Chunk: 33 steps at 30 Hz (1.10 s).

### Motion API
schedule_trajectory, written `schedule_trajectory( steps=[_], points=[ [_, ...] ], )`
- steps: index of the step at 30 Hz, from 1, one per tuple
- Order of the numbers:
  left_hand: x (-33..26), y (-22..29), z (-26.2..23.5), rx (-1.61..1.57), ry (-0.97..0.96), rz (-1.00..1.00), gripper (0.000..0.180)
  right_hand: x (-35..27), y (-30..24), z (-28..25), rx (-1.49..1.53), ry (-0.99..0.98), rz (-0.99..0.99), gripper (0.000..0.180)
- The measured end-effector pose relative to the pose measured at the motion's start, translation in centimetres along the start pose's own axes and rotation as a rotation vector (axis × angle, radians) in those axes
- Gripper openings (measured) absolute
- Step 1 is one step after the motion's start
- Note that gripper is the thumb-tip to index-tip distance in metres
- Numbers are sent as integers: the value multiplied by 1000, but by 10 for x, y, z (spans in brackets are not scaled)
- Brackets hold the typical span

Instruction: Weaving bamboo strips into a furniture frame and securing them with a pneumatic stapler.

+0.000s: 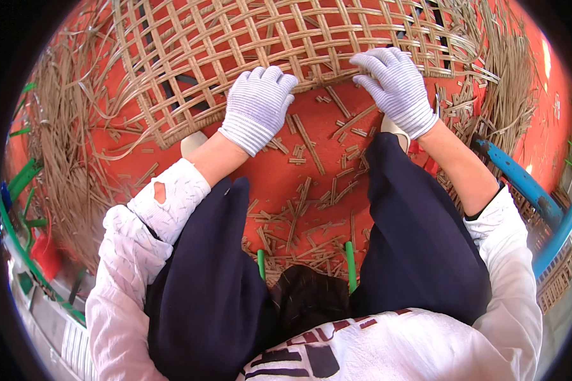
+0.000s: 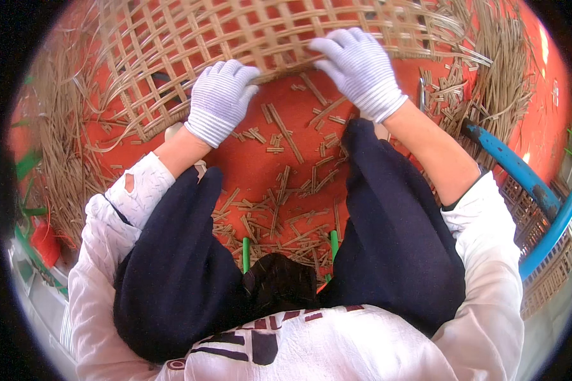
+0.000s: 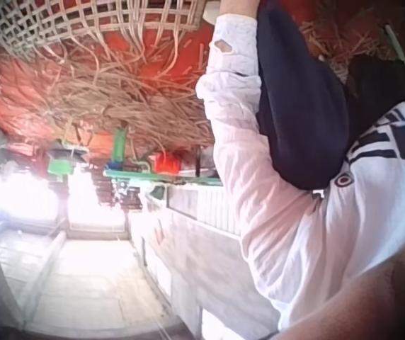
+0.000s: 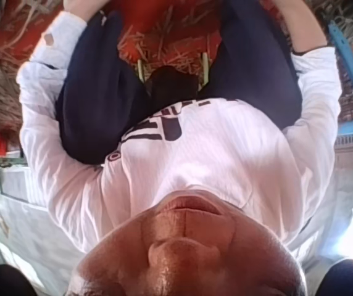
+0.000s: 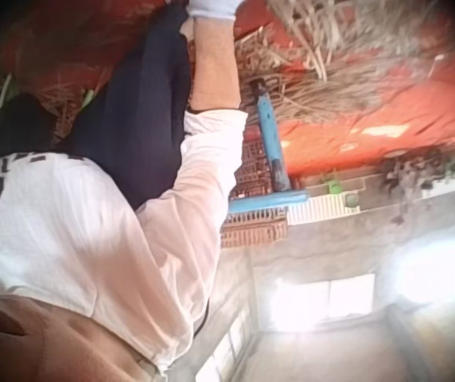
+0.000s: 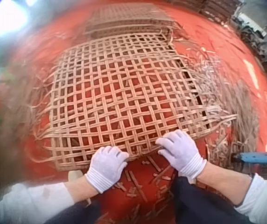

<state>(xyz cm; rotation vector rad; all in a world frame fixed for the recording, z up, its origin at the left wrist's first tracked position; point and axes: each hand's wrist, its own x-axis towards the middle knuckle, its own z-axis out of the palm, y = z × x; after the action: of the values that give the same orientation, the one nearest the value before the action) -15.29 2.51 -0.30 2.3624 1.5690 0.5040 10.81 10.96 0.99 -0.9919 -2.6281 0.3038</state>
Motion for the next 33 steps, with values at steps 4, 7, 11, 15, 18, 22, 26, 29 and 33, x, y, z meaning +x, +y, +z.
schedule_trajectory(
  steps=[4,7,11,15,18,22,26,29,33],
  points=[
    [6,2,1,59,-26,47,19,-17,16,-5,-186,-130,52,33],
    [10,5,0,41,-44,31,20,-24,28,2,-116,-27,-64,25],
    [14,8,0,34,-35,63,19,-34,34,6,-99,-33,-68,27],
    [16,7,-2,47,-65,104,20,-33,30,-3,-112,-46,-29,28],
    [16,5,0,19,-54,112,22,-36,44,-21,0,-78,7,29],
    [12,5,1,-24,-86,21,21,-62,82,-53,-194,-66,320,42],
    [14,6,3,9,-91,54,21,-76,95,-40,-228,-26,168,45],
    [15,7,1,2,-103,39,21,-79,100,-32,-192,-79,203,40],
    [16,9,2,-6,-82,41,20,-85,97,-34,-113,-115,277,35]
  ],
)
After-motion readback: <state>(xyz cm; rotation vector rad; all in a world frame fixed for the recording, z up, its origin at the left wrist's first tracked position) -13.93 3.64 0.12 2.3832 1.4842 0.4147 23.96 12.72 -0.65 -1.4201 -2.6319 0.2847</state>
